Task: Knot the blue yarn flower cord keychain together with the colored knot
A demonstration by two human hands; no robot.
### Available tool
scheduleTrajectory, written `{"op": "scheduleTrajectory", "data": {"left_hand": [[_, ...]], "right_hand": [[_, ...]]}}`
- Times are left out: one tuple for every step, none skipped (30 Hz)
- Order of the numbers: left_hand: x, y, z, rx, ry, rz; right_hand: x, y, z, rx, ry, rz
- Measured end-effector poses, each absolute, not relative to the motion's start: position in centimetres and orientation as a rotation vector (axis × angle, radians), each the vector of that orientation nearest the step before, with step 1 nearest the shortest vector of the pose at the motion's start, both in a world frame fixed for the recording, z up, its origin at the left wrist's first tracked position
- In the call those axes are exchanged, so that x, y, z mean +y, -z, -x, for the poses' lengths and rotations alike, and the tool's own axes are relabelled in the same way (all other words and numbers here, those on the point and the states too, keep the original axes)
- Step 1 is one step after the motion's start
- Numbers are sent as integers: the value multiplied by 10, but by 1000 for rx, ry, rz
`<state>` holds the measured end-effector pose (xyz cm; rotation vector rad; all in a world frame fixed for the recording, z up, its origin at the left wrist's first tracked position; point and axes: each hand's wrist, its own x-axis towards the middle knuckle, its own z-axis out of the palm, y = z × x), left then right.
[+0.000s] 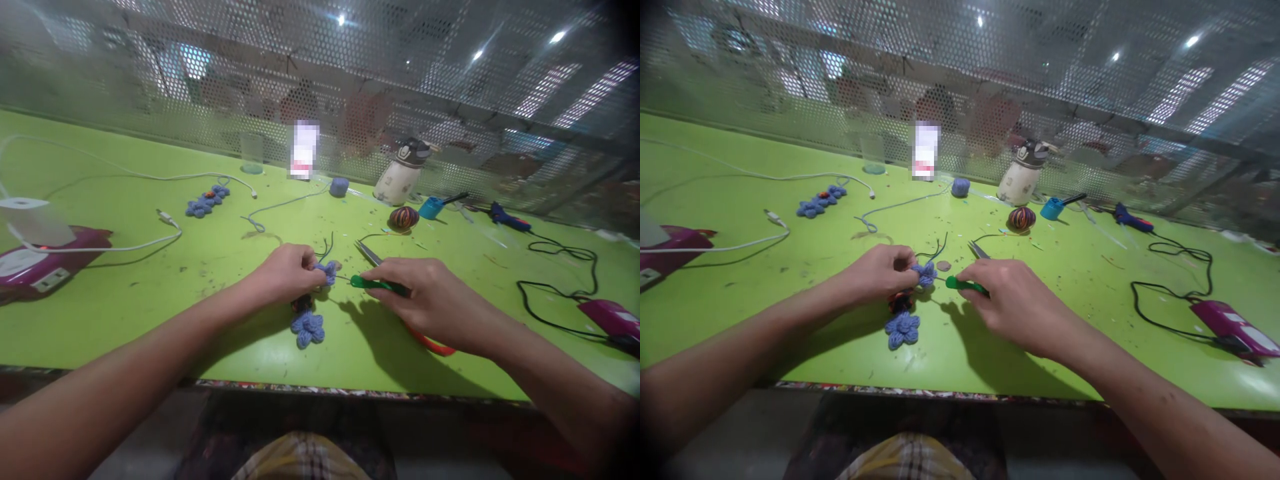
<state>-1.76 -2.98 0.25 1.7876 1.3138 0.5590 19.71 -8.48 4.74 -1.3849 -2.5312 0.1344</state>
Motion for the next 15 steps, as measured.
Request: {"op": "scheduleTrajectory", "data": {"left_hand": [[-30,-3,18,1313,-551,-1790],[-30,-3,18,1308,-541,-1789],[-30,-3,18,1304,-528,-1785],[-29,-3,18,1301,-518,-1784],[-29,-3,18,1297,-513,-1786],[-29,-3,19,1290,-510,-1794],[-28,-3,19,1281,-509,-1806],[-28,-3,20,1270,-509,-1820],[-27,-2,21,1252,-509,-1829],[-26,-1,22,1221,-507,-1828],[-25,0,23,1182,-501,-1817],[-24,1,25,1144,-497,-1798],[-23,2,26,1113,-496,-1779],[-21,3,27,1091,-496,-1758],[-20,4,28,1082,-499,-1740]], "right_hand": [[-83,-48,-199,-2503,-212,1391],[-82,-49,-201,-2472,-292,1399],[-80,-49,-203,-2443,-378,1407],[-77,-49,-205,-2417,-470,1415],[-75,-49,-207,-2392,-568,1423],[-72,-48,-209,-2366,-673,1422],[-69,-46,-211,-2337,-783,1412],[-67,-45,-213,-2305,-888,1392],[-64,-43,-214,-2271,-982,1369],[-62,-40,-215,-2240,-1066,1346],[-60,-37,-216,-2212,-1141,1323],[-58,-34,-217,-2189,-1206,1304],[-57,-31,-218,-2168,-1253,1292],[-57,-28,-218,-2148,-1283,1279],[-57,-25,-219,-2129,-1296,1268]]}}
